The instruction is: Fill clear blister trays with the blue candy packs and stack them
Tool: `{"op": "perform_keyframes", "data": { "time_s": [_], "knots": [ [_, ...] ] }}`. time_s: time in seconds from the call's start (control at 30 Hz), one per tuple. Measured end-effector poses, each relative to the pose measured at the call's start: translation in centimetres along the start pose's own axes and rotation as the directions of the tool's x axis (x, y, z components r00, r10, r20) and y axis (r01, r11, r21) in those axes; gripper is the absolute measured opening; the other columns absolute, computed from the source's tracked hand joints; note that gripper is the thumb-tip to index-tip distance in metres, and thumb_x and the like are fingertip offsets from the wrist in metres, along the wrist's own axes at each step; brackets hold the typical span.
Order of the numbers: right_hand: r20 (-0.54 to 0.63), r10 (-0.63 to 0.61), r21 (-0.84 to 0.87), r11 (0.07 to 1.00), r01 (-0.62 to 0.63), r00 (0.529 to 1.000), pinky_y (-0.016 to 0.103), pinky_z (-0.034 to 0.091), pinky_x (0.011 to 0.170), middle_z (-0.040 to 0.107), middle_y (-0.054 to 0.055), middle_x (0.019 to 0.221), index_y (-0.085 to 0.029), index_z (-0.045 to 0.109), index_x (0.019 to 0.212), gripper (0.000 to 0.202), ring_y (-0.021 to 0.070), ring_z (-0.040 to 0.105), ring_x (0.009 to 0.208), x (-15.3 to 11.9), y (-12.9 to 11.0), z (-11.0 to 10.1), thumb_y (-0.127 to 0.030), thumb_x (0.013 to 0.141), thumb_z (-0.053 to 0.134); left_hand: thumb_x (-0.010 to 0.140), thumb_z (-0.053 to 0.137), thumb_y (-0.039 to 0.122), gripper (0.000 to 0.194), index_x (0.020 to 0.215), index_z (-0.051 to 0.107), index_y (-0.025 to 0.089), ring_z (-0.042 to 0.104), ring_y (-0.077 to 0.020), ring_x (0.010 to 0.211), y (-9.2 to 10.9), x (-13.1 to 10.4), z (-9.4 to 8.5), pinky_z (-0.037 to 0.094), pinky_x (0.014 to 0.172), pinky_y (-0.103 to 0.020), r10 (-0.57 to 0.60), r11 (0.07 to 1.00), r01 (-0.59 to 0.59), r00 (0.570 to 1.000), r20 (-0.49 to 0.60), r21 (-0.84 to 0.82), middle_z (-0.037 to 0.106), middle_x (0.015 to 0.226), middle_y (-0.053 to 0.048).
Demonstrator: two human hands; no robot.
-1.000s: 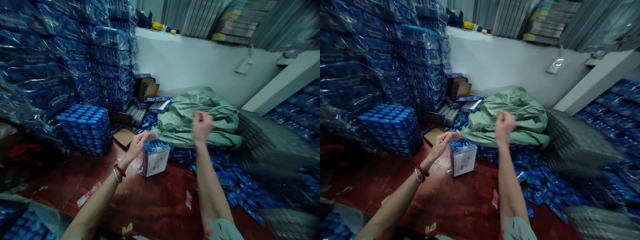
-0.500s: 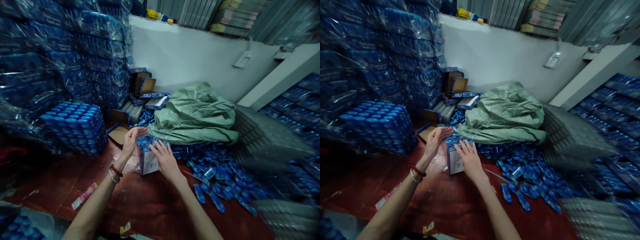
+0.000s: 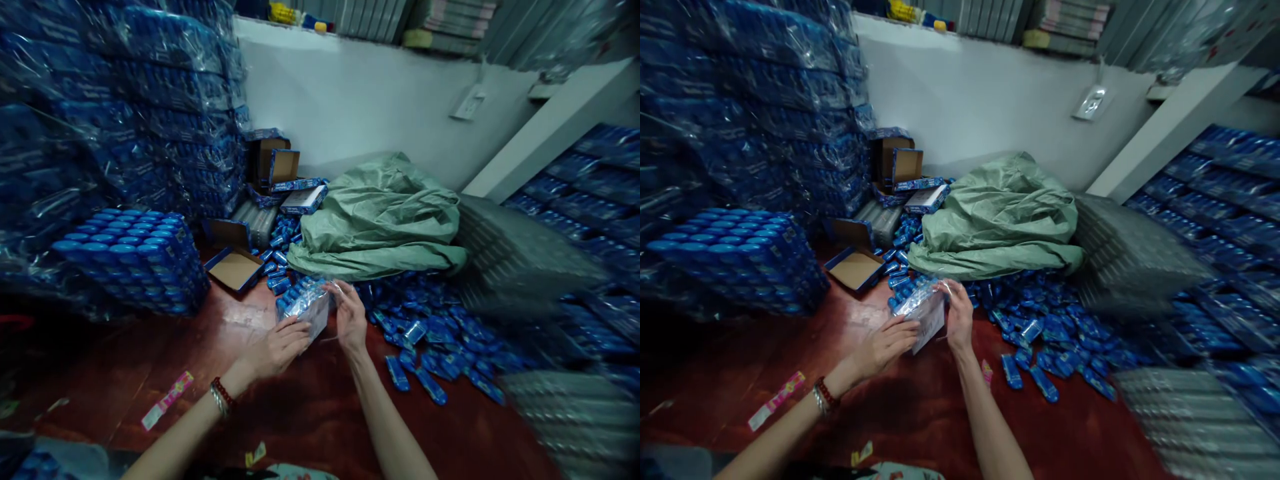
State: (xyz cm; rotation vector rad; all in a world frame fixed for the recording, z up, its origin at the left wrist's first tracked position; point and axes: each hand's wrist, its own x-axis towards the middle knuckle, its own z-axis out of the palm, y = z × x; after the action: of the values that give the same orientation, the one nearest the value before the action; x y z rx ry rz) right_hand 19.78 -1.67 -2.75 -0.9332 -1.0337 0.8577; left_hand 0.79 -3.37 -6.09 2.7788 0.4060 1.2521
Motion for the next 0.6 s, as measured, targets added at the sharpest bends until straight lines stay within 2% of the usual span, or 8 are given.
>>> {"op": "perform_keyframes", "data": {
  "time_s": [0.07, 0.13, 0.2, 0.27, 0.33, 0.5, 0.57, 0.6],
  "knots": [
    [-0.047, 0.072, 0.037, 0.997, -0.070, 0.996, 0.035, 0.044, 0.083, 0.068, 0.003, 0.082, -0.020, 0.062, 0.093, 0.029, 0.0191, 0.062, 0.081, 0.3, -0.6, -0.2, -0.043, 0.081, 0.049, 0.090, 0.042, 0.007, 0.027, 0.112, 0.055, 0.013, 0.053, -0.0182, 0.121, -0.1, -0.5, -0.3, 0.037, 0.107, -0.039, 0.032, 0.999, -0.032, 0.998, 0.055, 0.015, 0.071, 0.102, -0.010],
    [-0.094, 0.102, -0.060, 0.992, -0.108, 0.990, 0.028, 0.042, 0.073, 0.061, -0.002, 0.066, -0.019, 0.060, 0.074, 0.027, 0.0143, 0.056, 0.067, 0.9, -0.3, -0.6, -0.046, 0.077, 0.058, 0.090, 0.039, 0.005, 0.027, 0.109, 0.056, 0.012, 0.048, -0.0180, 0.126, 0.0, -1.1, -0.7, 0.028, 0.113, -0.042, 0.031, 0.999, -0.034, 0.994, 0.105, 0.028, 0.070, 0.105, -0.011],
    [-0.177, 0.111, -0.141, 0.981, -0.137, 0.978, 0.024, 0.038, 0.064, 0.053, -0.004, 0.057, -0.019, 0.053, 0.059, 0.033, 0.0108, 0.047, 0.059, 1.3, 1.1, -1.3, -0.047, 0.072, 0.064, 0.090, 0.038, 0.004, 0.026, 0.104, 0.058, 0.014, 0.047, -0.0180, 0.127, 0.0, -1.7, -1.1, 0.015, 0.116, -0.048, 0.000, 0.999, -0.005, 0.992, 0.128, 0.042, 0.070, 0.107, -0.010],
    [-0.230, 0.129, -0.153, 0.974, -0.166, 0.965, 0.023, 0.036, 0.059, 0.048, -0.005, 0.055, -0.019, 0.050, 0.056, 0.038, 0.0097, 0.042, 0.056, 1.4, 3.2, -1.8, -0.052, 0.069, 0.064, 0.090, 0.037, 0.004, 0.026, 0.100, 0.059, 0.015, 0.048, -0.0182, 0.126, -0.3, -2.2, -1.3, 0.008, 0.116, -0.053, -0.025, 0.999, 0.020, 0.990, 0.139, 0.041, 0.070, 0.107, -0.009],
    [-0.241, 0.148, -0.134, 0.974, -0.184, 0.959, 0.023, 0.035, 0.058, 0.047, -0.006, 0.057, -0.019, 0.049, 0.059, 0.040, 0.0096, 0.041, 0.056, 1.3, 5.3, -1.9, -0.056, 0.070, 0.060, 0.090, 0.035, 0.004, 0.028, 0.096, 0.059, 0.016, 0.050, -0.0182, 0.124, -0.9, -2.5, -1.4, 0.012, 0.115, -0.052, -0.016, 1.000, 0.012, 0.988, 0.153, 0.027, 0.070, 0.105, -0.009],
    [-0.194, 0.160, -0.126, 0.974, -0.186, 0.968, 0.022, 0.034, 0.055, 0.043, -0.007, 0.058, -0.020, 0.046, 0.062, 0.039, 0.0095, 0.040, 0.055, 2.0, 8.0, -0.9, -0.056, 0.074, 0.055, 0.091, 0.041, 0.015, 0.019, 0.093, 0.060, 0.016, 0.055, -0.0207, 0.112, -2.5, -2.5, -1.6, 0.043, 0.099, -0.040, -0.073, 0.996, 0.080, 0.986, 0.152, -0.042, 0.067, 0.098, -0.012],
    [-0.183, 0.150, -0.128, 0.976, -0.175, 0.971, 0.022, 0.035, 0.056, 0.046, -0.006, 0.059, -0.020, 0.049, 0.067, 0.035, 0.0100, 0.042, 0.057, 2.2, 8.1, -0.7, -0.053, 0.073, 0.057, 0.089, 0.046, 0.022, 0.014, 0.089, 0.059, 0.017, 0.057, -0.0215, 0.102, -2.4, -2.6, -1.3, 0.049, 0.090, -0.038, -0.120, 0.983, 0.130, 0.989, 0.082, -0.133, 0.065, 0.089, -0.011],
    [-0.181, 0.146, -0.126, 0.977, -0.171, 0.972, 0.022, 0.036, 0.058, 0.048, -0.006, 0.062, -0.020, 0.051, 0.073, 0.032, 0.0105, 0.044, 0.059, 2.1, 8.1, -0.7, -0.051, 0.072, 0.059, 0.088, 0.048, 0.023, 0.012, 0.087, 0.058, 0.017, 0.059, -0.0207, 0.095, -2.1, -2.7, -0.9, 0.050, 0.085, -0.037, -0.183, 0.968, 0.177, 0.983, -0.013, -0.177, 0.063, 0.084, -0.009]
  ]
}}
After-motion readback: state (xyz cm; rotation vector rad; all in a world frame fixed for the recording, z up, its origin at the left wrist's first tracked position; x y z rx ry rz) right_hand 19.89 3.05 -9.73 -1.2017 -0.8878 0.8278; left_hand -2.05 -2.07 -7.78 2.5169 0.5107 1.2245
